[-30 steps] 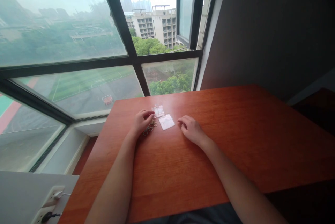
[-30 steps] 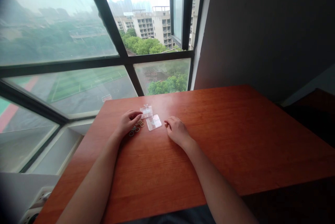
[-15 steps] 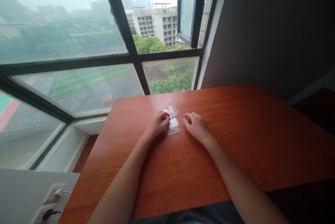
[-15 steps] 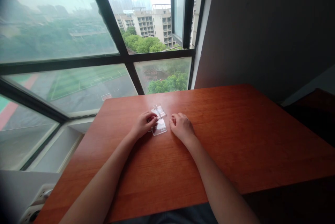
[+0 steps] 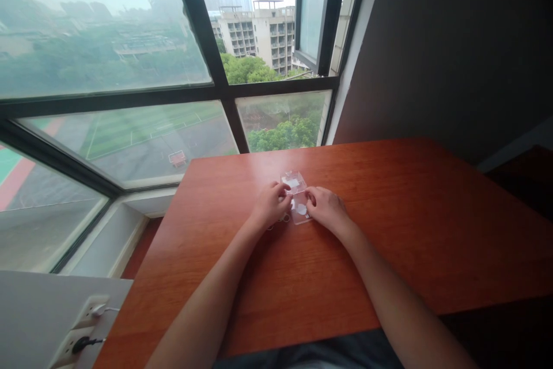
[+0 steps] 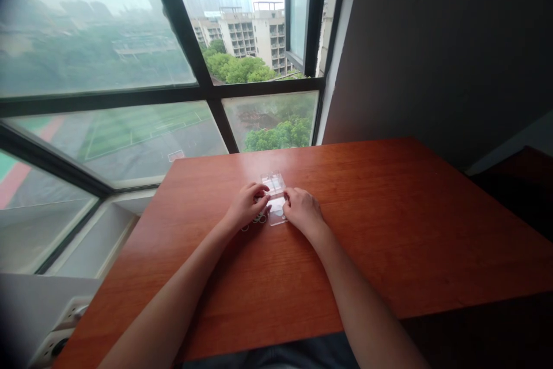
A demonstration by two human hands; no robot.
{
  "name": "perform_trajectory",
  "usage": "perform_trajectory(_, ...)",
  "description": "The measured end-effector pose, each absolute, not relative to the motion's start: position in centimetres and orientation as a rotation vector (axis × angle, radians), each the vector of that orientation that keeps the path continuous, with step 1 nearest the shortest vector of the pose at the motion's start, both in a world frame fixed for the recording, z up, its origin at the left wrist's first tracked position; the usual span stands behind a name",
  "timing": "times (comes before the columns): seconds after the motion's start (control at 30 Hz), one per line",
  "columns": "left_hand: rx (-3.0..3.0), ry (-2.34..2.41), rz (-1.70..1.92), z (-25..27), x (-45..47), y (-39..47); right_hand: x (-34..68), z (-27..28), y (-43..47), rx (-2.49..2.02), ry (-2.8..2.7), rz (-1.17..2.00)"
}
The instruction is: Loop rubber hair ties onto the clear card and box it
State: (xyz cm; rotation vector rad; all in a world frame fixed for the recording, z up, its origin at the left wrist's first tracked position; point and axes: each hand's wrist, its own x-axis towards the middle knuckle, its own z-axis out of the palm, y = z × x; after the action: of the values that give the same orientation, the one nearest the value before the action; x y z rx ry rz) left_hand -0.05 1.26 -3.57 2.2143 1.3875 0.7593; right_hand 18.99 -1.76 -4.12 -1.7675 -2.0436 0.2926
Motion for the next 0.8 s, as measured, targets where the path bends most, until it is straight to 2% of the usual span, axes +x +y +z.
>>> perform_trajectory(0.13,2.237,1.568,0.723,-2.9,-2.7,2.3,20.0,-3.7,-1.4,-1.903,-1.993,0.302)
perform_trajectory(0.37,2.33,1.365,0.49,-1.7,-6.0,3.2,21.4,-3.0,-0.8,-2.165,-1.909,0.248)
perform_trajectory(0.8,2.293,1.128,0.294,-0.7,-3.6,1.5,21.2,-3.4,-0.8,-2.106,-1.877,0.222)
